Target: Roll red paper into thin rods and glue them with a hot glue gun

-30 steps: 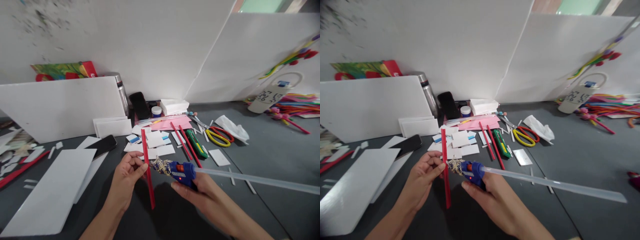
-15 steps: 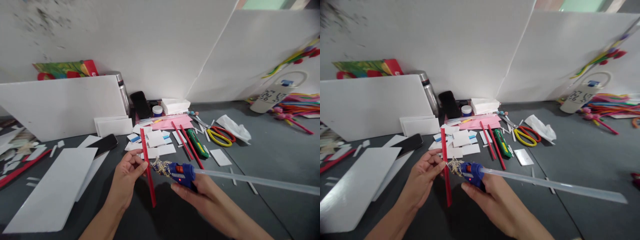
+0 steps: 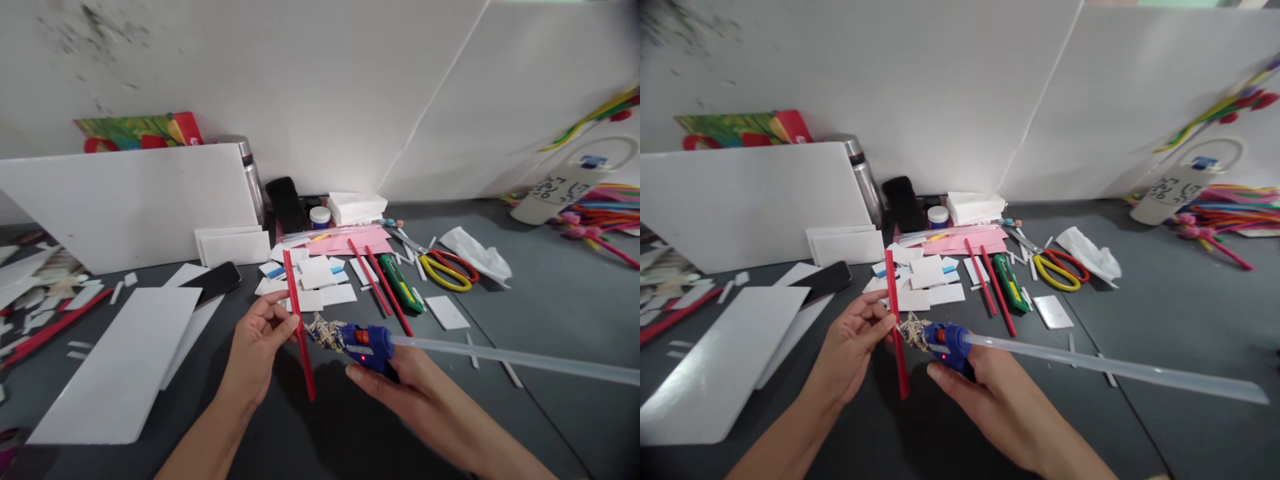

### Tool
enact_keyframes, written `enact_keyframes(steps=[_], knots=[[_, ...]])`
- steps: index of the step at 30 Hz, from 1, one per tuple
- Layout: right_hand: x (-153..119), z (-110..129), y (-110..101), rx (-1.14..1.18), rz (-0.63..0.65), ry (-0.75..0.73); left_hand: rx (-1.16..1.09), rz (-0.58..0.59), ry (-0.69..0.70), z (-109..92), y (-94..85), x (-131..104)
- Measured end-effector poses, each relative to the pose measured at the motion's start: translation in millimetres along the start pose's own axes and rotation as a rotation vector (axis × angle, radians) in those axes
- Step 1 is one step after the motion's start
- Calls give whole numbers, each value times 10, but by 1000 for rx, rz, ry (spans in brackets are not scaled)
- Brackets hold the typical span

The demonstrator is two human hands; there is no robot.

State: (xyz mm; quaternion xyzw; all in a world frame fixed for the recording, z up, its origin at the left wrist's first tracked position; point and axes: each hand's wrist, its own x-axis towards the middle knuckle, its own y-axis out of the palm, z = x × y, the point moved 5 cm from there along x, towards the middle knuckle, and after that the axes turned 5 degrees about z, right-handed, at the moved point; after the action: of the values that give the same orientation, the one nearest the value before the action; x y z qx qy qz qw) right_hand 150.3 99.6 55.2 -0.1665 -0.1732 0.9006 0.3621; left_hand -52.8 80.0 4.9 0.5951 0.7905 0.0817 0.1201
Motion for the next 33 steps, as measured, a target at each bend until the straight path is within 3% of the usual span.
enact_keyframes(steps=[10, 22, 33], knots=[[5, 11, 5, -59, -10, -10, -6, -44, 19, -24, -44, 45], [15, -17, 20, 32, -18, -2, 30, -13, -25, -26, 42, -6], [19, -39, 30, 18, 3, 15, 29, -25, -6, -39, 8, 17]])
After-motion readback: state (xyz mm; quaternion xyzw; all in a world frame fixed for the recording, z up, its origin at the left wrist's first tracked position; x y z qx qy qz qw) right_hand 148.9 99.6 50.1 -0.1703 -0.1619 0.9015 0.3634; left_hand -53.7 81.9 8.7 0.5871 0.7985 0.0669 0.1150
